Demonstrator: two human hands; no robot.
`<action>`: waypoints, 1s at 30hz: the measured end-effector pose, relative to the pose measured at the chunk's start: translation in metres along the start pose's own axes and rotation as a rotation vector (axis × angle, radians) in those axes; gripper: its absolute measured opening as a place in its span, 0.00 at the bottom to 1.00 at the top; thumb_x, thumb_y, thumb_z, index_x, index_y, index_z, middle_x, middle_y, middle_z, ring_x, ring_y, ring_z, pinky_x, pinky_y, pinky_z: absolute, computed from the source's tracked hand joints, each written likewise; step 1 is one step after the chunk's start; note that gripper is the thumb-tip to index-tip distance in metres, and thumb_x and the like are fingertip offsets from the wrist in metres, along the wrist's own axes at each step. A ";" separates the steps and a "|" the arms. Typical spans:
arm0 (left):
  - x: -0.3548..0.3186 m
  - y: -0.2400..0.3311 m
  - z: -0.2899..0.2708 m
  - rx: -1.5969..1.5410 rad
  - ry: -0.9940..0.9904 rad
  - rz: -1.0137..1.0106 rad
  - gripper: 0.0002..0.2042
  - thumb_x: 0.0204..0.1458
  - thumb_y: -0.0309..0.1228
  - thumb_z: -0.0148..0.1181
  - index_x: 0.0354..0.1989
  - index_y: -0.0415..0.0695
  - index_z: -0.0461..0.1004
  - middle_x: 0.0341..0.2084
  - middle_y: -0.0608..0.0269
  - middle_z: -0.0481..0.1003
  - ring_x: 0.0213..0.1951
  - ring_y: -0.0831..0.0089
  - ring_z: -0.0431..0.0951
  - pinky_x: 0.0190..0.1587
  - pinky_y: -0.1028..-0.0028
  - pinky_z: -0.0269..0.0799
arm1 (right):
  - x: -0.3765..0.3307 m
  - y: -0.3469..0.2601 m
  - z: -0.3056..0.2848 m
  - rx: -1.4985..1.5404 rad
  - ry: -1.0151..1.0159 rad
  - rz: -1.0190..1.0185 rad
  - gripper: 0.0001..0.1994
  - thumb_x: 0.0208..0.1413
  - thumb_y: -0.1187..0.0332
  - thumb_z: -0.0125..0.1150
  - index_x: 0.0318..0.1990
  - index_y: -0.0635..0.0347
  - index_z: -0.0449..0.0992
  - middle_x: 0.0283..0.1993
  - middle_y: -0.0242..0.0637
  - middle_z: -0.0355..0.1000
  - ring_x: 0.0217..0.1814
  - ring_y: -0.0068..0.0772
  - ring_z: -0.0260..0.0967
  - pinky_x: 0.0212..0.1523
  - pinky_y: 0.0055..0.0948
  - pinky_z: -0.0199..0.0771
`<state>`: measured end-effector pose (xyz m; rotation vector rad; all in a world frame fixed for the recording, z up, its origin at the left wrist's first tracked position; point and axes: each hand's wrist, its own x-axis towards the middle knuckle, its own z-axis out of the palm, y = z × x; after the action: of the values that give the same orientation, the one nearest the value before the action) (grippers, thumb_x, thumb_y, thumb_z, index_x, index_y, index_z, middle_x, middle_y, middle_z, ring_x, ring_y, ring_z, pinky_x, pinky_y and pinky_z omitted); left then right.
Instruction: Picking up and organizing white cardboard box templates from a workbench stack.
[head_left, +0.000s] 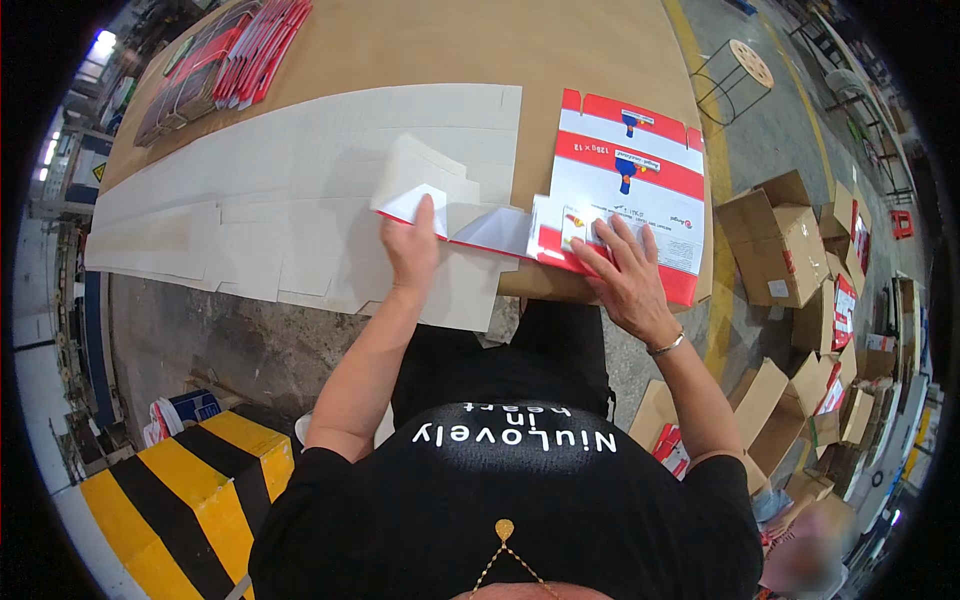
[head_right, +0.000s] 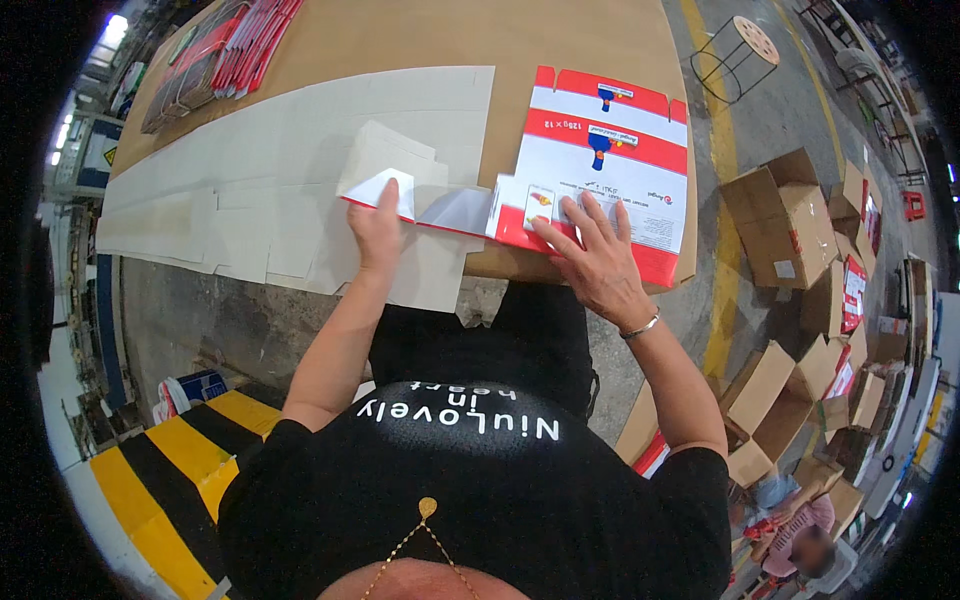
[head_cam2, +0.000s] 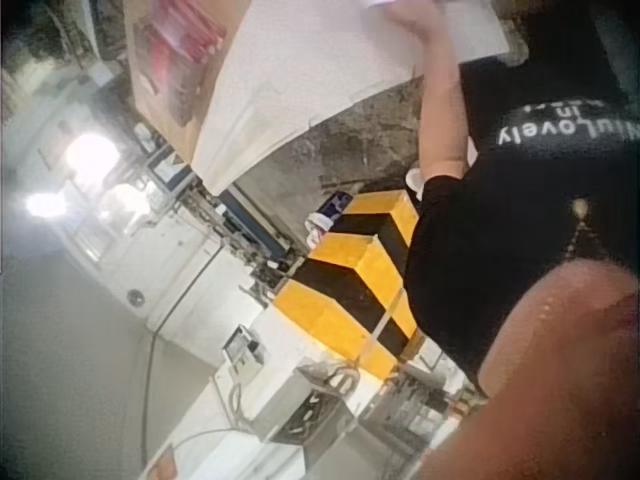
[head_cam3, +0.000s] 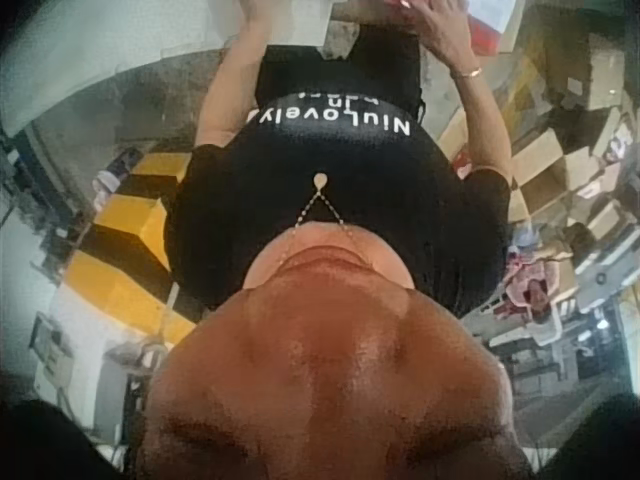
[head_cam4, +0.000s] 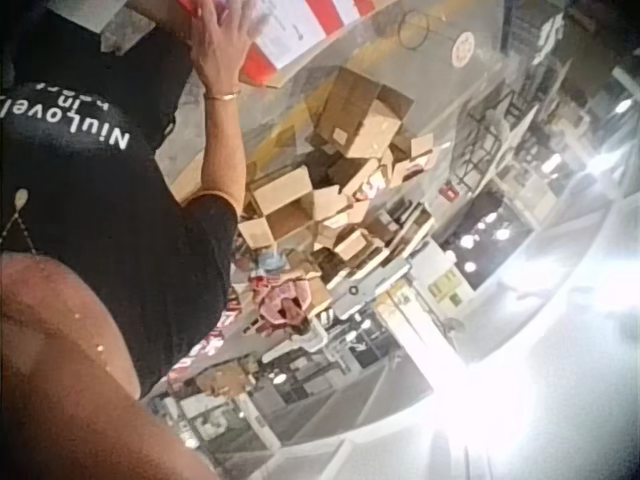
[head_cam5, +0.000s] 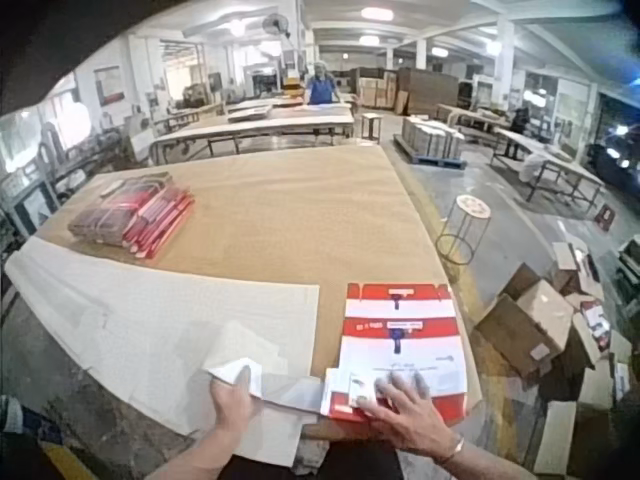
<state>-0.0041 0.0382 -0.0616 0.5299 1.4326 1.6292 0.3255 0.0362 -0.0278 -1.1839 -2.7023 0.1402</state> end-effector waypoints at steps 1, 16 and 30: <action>-0.001 -0.002 0.009 0.274 -0.155 0.360 0.22 0.55 0.23 0.63 0.59 0.39 0.70 0.56 0.53 0.73 0.57 0.63 0.73 0.60 0.64 0.67 | 0.000 -0.001 0.001 0.044 0.038 0.014 0.31 0.59 0.63 0.64 0.69 0.26 0.64 0.73 0.43 0.57 0.77 0.52 0.50 0.73 0.63 0.43; -0.016 -0.001 0.020 1.516 -0.868 0.969 0.33 0.62 0.59 0.46 0.74 0.61 0.56 0.75 0.50 0.45 0.73 0.37 0.42 0.73 0.41 0.36 | 0.006 -0.012 0.004 -0.006 0.022 -0.002 0.31 0.58 0.64 0.64 0.66 0.12 0.66 0.74 0.36 0.55 0.77 0.56 0.46 0.73 0.68 0.39; -0.031 -0.005 0.033 1.582 -0.644 0.823 0.31 0.62 0.52 0.49 0.72 0.58 0.58 0.74 0.51 0.49 0.74 0.42 0.44 0.70 0.34 0.34 | 0.007 -0.027 0.012 -0.030 0.099 0.105 0.21 0.61 0.53 0.61 0.62 0.21 0.73 0.73 0.36 0.58 0.78 0.59 0.44 0.74 0.64 0.37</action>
<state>0.0396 0.0307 -0.0513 2.4697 1.7915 0.2686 0.2992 0.0229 -0.0341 -1.3063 -2.5666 0.0549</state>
